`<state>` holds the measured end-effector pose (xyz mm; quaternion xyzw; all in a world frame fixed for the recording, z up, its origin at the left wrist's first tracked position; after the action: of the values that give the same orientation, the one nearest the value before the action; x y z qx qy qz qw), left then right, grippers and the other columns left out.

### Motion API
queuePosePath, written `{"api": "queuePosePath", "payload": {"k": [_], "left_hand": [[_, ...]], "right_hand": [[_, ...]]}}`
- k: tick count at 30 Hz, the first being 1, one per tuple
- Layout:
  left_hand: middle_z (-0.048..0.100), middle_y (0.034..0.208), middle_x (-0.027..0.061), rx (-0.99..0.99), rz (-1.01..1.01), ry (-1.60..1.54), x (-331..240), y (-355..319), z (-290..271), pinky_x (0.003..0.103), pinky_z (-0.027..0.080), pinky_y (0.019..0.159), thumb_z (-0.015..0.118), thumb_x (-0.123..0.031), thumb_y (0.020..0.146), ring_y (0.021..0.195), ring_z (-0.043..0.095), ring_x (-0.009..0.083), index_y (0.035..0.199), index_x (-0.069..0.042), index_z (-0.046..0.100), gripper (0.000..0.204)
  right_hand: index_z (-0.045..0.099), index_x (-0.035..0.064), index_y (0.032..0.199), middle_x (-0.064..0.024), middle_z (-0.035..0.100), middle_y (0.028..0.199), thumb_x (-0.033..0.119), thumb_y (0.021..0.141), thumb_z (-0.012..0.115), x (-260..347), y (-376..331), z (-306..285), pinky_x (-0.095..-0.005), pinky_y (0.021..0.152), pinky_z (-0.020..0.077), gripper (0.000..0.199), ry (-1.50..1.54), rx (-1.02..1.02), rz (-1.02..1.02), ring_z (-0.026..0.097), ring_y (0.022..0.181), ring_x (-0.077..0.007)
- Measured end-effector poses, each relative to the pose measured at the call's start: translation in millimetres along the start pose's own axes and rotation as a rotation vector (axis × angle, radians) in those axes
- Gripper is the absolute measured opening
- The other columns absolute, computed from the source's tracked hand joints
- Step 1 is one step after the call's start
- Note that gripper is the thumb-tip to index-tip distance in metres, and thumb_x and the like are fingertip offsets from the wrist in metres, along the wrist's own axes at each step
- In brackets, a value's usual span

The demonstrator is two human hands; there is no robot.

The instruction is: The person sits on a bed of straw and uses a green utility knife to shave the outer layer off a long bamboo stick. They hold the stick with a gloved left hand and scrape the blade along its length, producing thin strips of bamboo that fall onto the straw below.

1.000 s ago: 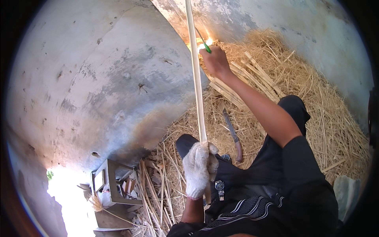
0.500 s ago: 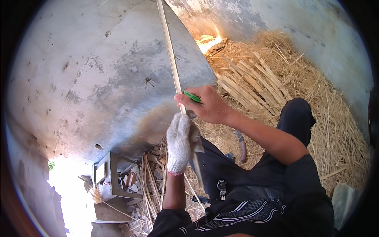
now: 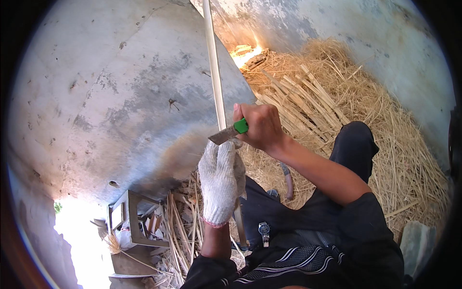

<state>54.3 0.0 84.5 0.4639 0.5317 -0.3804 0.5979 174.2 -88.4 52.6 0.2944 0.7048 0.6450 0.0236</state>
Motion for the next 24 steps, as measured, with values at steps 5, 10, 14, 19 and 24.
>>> {"api": "queuePosePath", "payload": {"k": [5,10,14,19,24], "left_hand": [[0.045,0.062,-0.0058,-0.031,0.004,-0.1,13.8,-2.6,-5.3,0.02,0.026,0.043,0.053,-0.02,0.101,0.049,0.037,0.0011,0.102,-0.005,0.062,0.017],[0.036,0.056,-0.0065,-0.081,0.112,-0.012,22.3,1.1,-13.9,0.022,0.019,0.033,0.049,-0.025,0.102,0.038,0.029,0.0029,0.099,-0.008,0.058,0.019],[0.035,0.055,-0.0063,-0.097,0.101,-0.071,22.9,4.5,-20.4,0.022,0.019,0.032,0.049,-0.026,0.102,0.038,0.029,0.0031,0.098,-0.009,0.058,0.02],[0.047,0.062,0.0003,0.12,0.291,0.42,47.8,-15.2,-2.5,0.024,0.035,0.038,0.053,-0.021,0.099,0.047,0.044,0.0084,0.096,-0.006,0.059,0.016],[0.046,0.056,-0.0021,0.027,-0.155,0.027,42.0,-9.6,-28.8,0.021,0.031,0.035,0.053,-0.027,0.1,0.04,0.041,0.0046,0.097,-0.007,0.059,0.021]], "right_hand": [[0.053,0.0067,0.056,-0.0125,0.053,0.044,0.012,0.09,0.054,-8.4,6.9,16.8,-0.0364,0.036,0.0412,0.034,0.033,0.028,0.109,0.055,0.035,-0.0251],[0.051,0.007,0.056,-0.0104,0.05,0.042,0.011,0.091,0.054,-15.6,34.8,29.9,-0.0361,0.035,0.0375,0.036,-0.027,-0.136,-0.049,0.052,0.033,-0.0225],[0.053,0.0079,0.055,-0.0082,0.053,0.043,0.012,0.087,0.056,-21.0,53.5,47.9,-0.0356,0.036,0.0401,0.032,-0.068,-0.159,-0.082,0.055,0.035,-0.021],[0.064,0.0025,0.067,-0.0205,0.064,0.062,0.024,0.085,0.057,-120.0,110.4,71.3,-0.0384,0.055,0.0534,0.029,-0.43,-0.106,0.454,0.069,0.063,-0.0308],[0.065,0.0006,0.068,-0.0139,0.061,0.058,0.029,0.09,0.054,-112.9,128.2,20.1,-0.0415,0.058,0.0521,0.038,-0.149,0.197,0.649,0.065,0.059,-0.0249]]}}
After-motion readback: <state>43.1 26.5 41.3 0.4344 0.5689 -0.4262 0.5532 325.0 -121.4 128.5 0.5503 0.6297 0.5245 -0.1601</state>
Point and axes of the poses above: each hand's wrist, its own y-axis towards the middle knuckle, its own z-axis out of the palm, x = y × z, the point moved 2 cm from there along y, towards the middle knuckle
